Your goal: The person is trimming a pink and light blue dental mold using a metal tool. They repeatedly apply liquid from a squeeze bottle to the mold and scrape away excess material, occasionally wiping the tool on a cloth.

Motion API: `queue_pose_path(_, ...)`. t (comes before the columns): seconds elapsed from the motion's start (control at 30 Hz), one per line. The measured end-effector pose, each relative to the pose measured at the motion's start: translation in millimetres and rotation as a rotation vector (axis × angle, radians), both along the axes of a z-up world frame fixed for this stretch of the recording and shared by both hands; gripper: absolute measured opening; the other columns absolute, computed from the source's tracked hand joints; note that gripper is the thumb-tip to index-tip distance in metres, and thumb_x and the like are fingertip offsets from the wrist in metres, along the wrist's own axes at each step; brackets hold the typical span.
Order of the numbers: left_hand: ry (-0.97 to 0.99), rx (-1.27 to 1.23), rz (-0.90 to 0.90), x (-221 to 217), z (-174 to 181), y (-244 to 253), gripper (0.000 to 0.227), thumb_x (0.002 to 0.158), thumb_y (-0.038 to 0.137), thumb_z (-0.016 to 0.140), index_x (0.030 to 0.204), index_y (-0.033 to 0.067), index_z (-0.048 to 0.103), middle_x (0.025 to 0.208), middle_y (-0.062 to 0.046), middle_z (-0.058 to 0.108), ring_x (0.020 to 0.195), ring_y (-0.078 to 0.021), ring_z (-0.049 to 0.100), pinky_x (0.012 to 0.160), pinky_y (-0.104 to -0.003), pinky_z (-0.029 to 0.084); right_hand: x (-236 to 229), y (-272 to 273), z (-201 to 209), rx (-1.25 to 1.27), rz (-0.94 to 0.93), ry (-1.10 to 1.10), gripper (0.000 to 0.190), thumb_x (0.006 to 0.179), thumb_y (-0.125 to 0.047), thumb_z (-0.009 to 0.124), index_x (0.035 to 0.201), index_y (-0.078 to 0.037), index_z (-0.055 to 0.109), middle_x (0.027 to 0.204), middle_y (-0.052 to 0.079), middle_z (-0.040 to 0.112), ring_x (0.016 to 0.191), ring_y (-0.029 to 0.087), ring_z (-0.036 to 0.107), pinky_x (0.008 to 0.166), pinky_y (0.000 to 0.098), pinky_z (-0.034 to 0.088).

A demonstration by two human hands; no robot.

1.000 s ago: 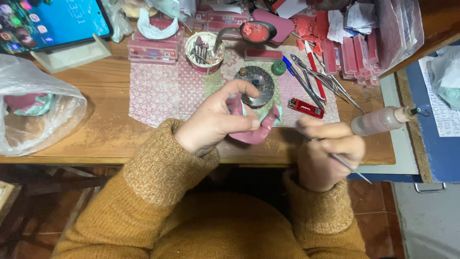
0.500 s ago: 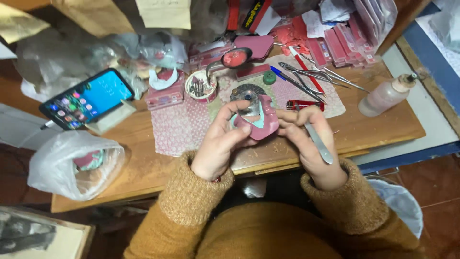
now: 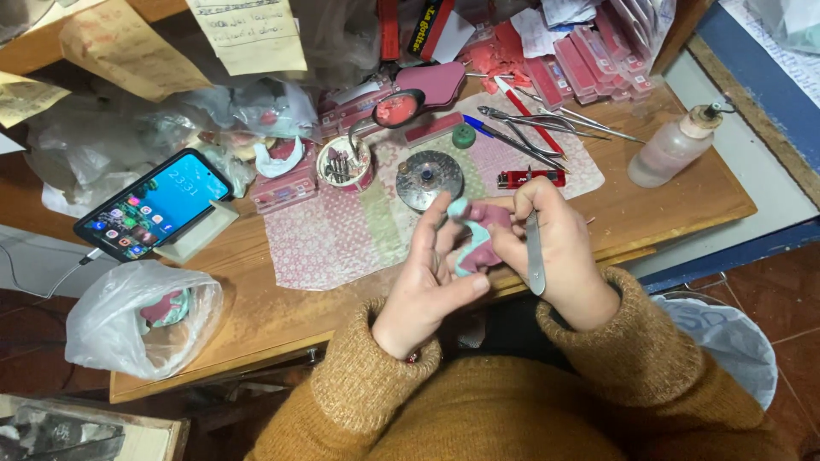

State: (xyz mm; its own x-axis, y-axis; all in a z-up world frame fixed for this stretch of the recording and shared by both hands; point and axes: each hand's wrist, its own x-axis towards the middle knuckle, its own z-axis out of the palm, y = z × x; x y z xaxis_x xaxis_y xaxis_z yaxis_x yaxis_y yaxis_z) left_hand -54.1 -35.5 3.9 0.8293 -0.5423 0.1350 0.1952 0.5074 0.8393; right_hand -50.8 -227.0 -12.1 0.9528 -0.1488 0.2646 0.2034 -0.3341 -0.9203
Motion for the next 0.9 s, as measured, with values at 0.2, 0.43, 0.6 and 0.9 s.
queue_pose_path(0.2, 0.075, 0.085, -0.018, 6, -10, -3, 0.088, 0.095, -0.005, 0.065, 0.167, 0.0106, 0.018, 0.151, -0.016, 0.047, 0.114, -0.0189, 0.061, 0.097, -0.029, 0.055, -5, 3, 25, 0.043, 0.159, -0.124, 0.035, 0.093, 0.001, 0.069, 0.098, -0.008, 0.036, 0.115, 0.013, 0.076, 0.102, 0.011, 0.074, 0.080, 0.0266, 0.061)
queue_pose_path(0.43, 0.033, 0.203, 0.007, 19, -12, -14, 0.068, 0.093, -0.006, 0.066, 0.153, 0.0044, 0.036, 0.121, -0.014, 0.064, 0.095, -0.0181, 0.066, 0.067, -0.027, 0.056, -9, -12, 27, 0.295, 0.276, -0.044, 0.035, 0.090, 0.008, 0.066, 0.097, -0.008, 0.035, 0.130, 0.024, 0.066, 0.110, 0.022, 0.072, 0.085, 0.0325, 0.062)
queue_pose_path(0.6, 0.147, 0.135, 0.046, 25, -7, -13, 0.043, 0.092, -0.005, 0.062, 0.134, -0.0031, 0.052, 0.115, -0.013, 0.068, 0.088, -0.0191, 0.073, 0.073, -0.028, 0.061, -7, -55, 6, 0.920, 0.302, -0.202, 0.010, 0.102, -0.004, 0.055, 0.095, -0.001, 0.048, 0.124, 0.031, 0.066, 0.105, 0.036, 0.071, 0.092, 0.0421, 0.059)
queue_pose_path(0.9, 0.169, 0.067, 0.121, 27, 22, 10, 0.042, 0.087, -0.004, 0.071, 0.126, -0.0005, 0.056, 0.107, -0.010, 0.069, 0.077, -0.0159, 0.070, 0.063, -0.027, 0.056, 17, -180, -59, 0.070, -0.240, -0.643, 0.045, 0.107, 0.009, 0.073, 0.116, -0.009, 0.033, 0.149, 0.016, 0.056, 0.133, 0.023, 0.055, 0.120, 0.0403, 0.046)
